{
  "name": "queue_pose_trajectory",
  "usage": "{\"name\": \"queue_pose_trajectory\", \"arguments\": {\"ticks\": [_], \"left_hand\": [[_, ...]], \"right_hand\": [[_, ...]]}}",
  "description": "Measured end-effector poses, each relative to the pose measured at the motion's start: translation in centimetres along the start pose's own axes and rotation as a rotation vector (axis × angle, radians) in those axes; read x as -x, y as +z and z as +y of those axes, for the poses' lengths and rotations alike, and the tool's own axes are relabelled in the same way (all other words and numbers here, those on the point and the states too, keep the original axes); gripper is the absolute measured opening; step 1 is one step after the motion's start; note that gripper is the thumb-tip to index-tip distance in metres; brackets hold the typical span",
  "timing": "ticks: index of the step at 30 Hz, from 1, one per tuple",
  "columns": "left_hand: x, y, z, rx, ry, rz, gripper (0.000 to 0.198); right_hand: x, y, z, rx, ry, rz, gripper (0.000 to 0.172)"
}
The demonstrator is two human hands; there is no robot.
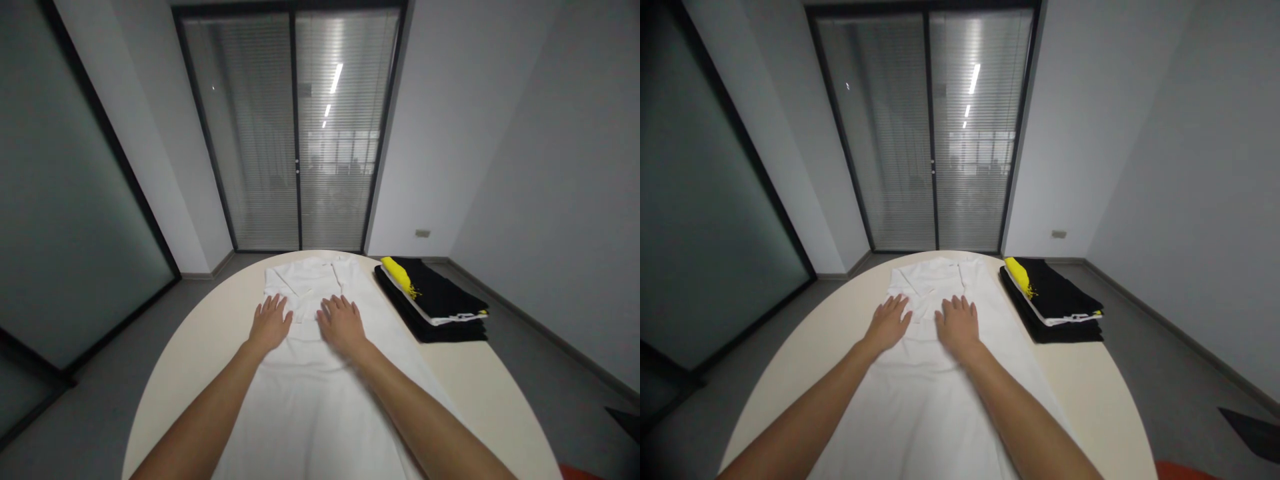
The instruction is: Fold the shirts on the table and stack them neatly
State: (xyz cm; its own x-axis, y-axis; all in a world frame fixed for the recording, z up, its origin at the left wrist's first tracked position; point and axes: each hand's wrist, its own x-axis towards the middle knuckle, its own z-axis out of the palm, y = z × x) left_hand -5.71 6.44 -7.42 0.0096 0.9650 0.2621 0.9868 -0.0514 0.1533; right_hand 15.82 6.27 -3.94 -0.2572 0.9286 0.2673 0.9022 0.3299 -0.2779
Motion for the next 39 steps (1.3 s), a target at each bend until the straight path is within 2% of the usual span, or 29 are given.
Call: {"name": "queue_pose_trajectory", "arguments": {"ticks": [4, 9, 13, 18, 26, 29, 33, 39], "left_hand": [[0.0, 0.1, -0.1, -0.005, 0.001, -0.008, 0.055], [0.1, 0.4, -0.2, -0.015, -0.002, -0.021, 0.055], [-0.7, 0.3, 0.0, -0.027, 0.019, -0.071, 0.057], [-2.0, -0.1, 0.7, -0.051, 0.030, -0.176, 0.059], [-0.4, -0.6, 0.9, -0.081, -0.027, -0.092, 0.061], [-0.4, -0.5, 0.7, -0.068, -0.031, -0.064, 0.061], [-0.8, -0.2, 0.7, -0.042, -0.013, -0.053, 0.060], [-1.0, -0.2, 0.7, -0.023, -0.005, -0.048, 0.057]], "right_hand": [[-3.2, -1.1, 4.2, 0.019, 0.082, 0.046, 0.047], [-5.0, -0.1, 9.1, 0.022, 0.126, -0.066, 0.059], [-4.8, 1.2, 10.4, 0.091, 0.168, -0.116, 0.063], [-4.7, 1.1, 10.5, 0.138, 0.296, -0.109, 0.063], [-5.8, 0.2, 9.6, 0.146, 0.310, -0.171, 0.061], [-6.5, -0.1, 8.3, 0.191, 0.321, -0.109, 0.054], [-7.9, 0.0, 5.0, 0.198, 0.173, 0.007, 0.042], [-11.1, 1.9, -1.6, 0.108, -0.020, -0.024, 0.044]]}}
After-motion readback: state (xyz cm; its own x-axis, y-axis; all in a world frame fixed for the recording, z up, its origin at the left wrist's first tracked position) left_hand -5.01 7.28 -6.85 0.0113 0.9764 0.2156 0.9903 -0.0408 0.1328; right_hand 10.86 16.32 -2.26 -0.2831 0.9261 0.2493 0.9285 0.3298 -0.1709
